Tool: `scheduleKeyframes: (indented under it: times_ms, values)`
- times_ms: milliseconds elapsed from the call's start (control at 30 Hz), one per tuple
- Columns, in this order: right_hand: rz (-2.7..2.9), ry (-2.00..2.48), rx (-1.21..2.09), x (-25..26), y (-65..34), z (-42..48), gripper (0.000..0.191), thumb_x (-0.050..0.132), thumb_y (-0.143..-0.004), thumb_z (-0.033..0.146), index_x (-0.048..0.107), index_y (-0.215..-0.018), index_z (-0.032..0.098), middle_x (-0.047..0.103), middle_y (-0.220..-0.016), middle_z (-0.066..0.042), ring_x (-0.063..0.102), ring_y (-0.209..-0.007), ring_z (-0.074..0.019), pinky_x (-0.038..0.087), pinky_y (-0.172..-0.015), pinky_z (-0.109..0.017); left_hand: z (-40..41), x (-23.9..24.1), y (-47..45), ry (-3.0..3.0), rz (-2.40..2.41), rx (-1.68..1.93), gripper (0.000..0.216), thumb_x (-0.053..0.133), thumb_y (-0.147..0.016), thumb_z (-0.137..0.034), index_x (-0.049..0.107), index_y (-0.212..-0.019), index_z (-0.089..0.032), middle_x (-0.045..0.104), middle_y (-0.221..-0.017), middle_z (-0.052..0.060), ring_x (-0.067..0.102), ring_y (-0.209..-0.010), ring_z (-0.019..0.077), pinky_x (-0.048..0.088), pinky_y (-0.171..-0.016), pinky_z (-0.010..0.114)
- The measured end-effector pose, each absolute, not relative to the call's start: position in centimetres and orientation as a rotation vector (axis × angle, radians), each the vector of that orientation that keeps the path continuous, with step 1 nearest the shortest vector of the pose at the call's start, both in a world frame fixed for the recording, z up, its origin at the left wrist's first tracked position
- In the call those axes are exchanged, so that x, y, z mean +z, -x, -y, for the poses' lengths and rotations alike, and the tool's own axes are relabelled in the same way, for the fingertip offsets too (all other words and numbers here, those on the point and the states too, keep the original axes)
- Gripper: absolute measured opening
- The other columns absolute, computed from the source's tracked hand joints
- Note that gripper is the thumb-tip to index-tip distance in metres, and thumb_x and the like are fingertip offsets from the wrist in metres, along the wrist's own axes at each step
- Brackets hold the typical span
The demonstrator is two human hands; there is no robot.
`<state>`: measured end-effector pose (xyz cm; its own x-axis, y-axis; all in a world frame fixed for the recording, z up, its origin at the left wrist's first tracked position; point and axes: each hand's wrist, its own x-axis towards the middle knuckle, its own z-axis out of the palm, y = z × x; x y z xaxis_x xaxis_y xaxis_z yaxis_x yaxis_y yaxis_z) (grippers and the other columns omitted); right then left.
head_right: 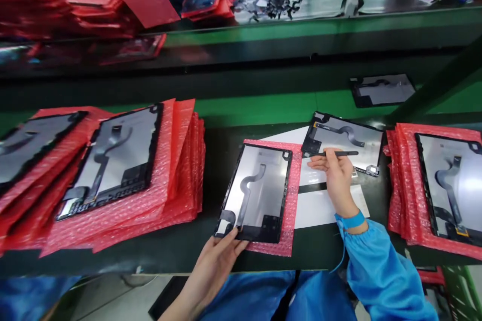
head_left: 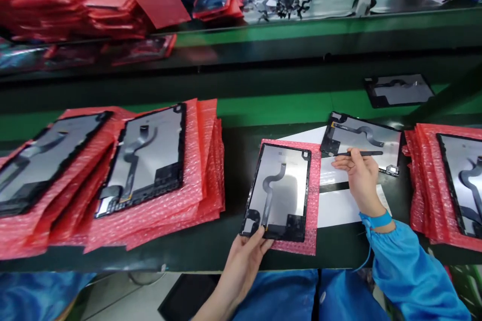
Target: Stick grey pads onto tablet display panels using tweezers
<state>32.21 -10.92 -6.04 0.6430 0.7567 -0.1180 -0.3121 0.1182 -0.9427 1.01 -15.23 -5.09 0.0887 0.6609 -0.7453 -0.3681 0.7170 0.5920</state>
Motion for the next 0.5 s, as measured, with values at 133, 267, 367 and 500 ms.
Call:
scheduleKeyframes:
  times_ms: [133, 267, 367, 500]
  values:
    - [0.563, 1.314, 0.88, -5.8, -30.9, 11.6, 0.044, 0.083, -0.086, 0.062, 0.068, -0.097, 0.023, 0.079, -0.071, -0.002, 0.078, -0.06, -0.0212, 0.065, -0.058, -0.031, 15.2, -4.5, 2.8, -0.433, -1.215, 0.349, 0.049, 0.093, -0.072, -0.058, 0.072, -0.087, -0.017, 0.081, -0.091, 0.012, 0.081, -0.085, 0.028, 0.063, -0.072, 0.032]
    - [0.618, 1.405, 1.005, -6.0, -29.6, 12.5, 0.042, 0.082, -0.088, 0.061, 0.068, -0.095, 0.023, 0.079, -0.072, -0.003, 0.079, -0.061, -0.0216, 0.065, -0.056, -0.03, 13.9, -2.5, 5.3, -0.926, -1.145, 0.005, 0.057, 0.063, -0.094, -0.072, 0.073, -0.084, -0.017, 0.075, -0.073, 0.009, 0.072, -0.058, 0.0205, 0.053, -0.056, 0.028]
    - [0.617, 1.439, 1.101, -6.2, -29.0, 13.1, 0.042, 0.081, -0.089, 0.061, 0.067, -0.097, 0.022, 0.081, -0.075, -0.006, 0.08, -0.063, -0.0227, 0.067, -0.058, -0.032, 12.4, -1.2, 3.1, -1.402, -1.026, 0.024, 0.054, 0.05, -0.107, -0.056, 0.065, -0.071, -0.02, 0.067, -0.065, 0.004, 0.065, -0.058, 0.0157, 0.049, -0.058, 0.026]
    - [0.6, 1.477, 1.117, -6.2, -28.5, 13.3, 0.044, 0.082, -0.088, 0.061, 0.067, -0.098, 0.021, 0.081, -0.075, -0.007, 0.081, -0.064, -0.023, 0.068, -0.059, -0.031, 10.2, -2.2, -3.1, -2.113, -0.783, 0.344, 0.028, 0.047, -0.109, -0.031, 0.073, -0.11, -0.019, 0.075, -0.096, 0.009, 0.071, -0.088, 0.0218, 0.058, -0.082, 0.034]
